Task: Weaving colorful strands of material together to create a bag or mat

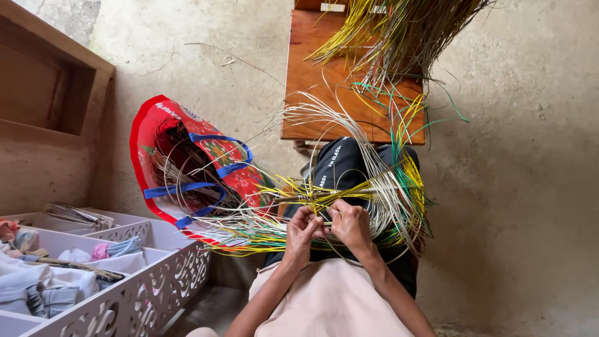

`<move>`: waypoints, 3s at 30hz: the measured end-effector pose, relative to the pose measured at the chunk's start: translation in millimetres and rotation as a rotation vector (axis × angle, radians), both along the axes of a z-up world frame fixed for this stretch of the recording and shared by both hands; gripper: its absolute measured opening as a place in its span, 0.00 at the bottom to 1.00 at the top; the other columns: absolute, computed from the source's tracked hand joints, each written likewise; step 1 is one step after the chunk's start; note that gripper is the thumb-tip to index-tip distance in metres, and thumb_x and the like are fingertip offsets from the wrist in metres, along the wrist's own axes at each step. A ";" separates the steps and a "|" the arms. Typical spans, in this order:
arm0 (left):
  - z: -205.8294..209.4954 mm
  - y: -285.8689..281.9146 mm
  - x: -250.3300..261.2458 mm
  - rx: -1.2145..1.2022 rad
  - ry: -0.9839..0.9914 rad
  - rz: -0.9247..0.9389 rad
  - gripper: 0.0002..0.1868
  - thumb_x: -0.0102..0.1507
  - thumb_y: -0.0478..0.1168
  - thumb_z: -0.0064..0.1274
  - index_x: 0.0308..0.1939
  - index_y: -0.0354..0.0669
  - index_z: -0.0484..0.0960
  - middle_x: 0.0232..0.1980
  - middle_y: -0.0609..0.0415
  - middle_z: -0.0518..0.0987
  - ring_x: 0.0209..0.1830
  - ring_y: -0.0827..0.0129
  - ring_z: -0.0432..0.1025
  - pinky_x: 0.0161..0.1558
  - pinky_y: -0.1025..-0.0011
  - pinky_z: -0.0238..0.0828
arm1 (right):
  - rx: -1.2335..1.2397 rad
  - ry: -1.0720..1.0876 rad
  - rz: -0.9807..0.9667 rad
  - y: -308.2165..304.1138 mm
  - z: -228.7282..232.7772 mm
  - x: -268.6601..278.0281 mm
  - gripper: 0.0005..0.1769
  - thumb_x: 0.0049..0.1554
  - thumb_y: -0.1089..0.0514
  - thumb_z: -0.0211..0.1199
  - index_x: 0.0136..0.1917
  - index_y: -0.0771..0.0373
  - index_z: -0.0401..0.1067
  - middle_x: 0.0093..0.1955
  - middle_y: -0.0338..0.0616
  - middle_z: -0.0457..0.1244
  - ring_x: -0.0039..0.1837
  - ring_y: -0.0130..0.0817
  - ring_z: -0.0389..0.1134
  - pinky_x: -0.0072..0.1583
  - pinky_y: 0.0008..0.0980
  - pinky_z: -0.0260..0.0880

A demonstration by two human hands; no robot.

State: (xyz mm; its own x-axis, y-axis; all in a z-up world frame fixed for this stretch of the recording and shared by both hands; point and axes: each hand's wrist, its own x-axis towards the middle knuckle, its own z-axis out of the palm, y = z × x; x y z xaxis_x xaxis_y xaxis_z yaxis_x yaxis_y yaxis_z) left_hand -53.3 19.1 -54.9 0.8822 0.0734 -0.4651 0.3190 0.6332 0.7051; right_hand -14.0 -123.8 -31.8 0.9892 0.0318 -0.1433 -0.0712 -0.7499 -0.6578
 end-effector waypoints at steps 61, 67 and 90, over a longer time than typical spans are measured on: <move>0.8 -20.9 16.1 0.180 0.018 0.131 0.25 0.60 0.27 0.58 0.61 0.23 0.72 0.33 0.55 0.75 0.24 0.84 0.69 0.24 0.88 0.67 | 0.636 -0.001 0.421 9.0 111.2 28.8 0.14 0.60 0.58 0.67 0.31 0.60 0.75 0.39 0.43 0.69 0.45 0.37 0.69 0.48 0.30 0.69; -9.6 -12.6 17.9 -0.100 0.161 0.159 0.11 0.72 0.37 0.47 0.51 0.34 0.81 0.30 0.55 0.80 0.22 0.81 0.71 0.22 0.86 0.68 | 0.985 0.123 0.638 16.6 128.7 29.3 0.11 0.63 0.58 0.63 0.39 0.62 0.79 0.41 0.44 0.69 0.45 0.36 0.70 0.51 0.34 0.70; 17.1 13.7 9.9 -0.413 0.174 -0.101 0.22 0.69 0.39 0.52 0.64 0.30 0.73 0.41 0.44 0.83 0.37 0.67 0.82 0.41 0.75 0.84 | 0.328 0.106 0.256 -34.0 32.7 29.9 0.07 0.54 0.56 0.71 0.35 0.56 0.81 0.28 0.38 0.64 0.34 0.27 0.61 0.37 0.27 0.62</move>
State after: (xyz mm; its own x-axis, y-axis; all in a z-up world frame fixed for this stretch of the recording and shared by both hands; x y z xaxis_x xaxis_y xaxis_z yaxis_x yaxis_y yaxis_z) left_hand -43.4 32.8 -37.7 0.7819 -0.2316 -0.5787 0.4846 0.8099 0.3306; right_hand 15.9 -157.8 0.9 0.9238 0.3353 -0.1850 0.0104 -0.5048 -0.8632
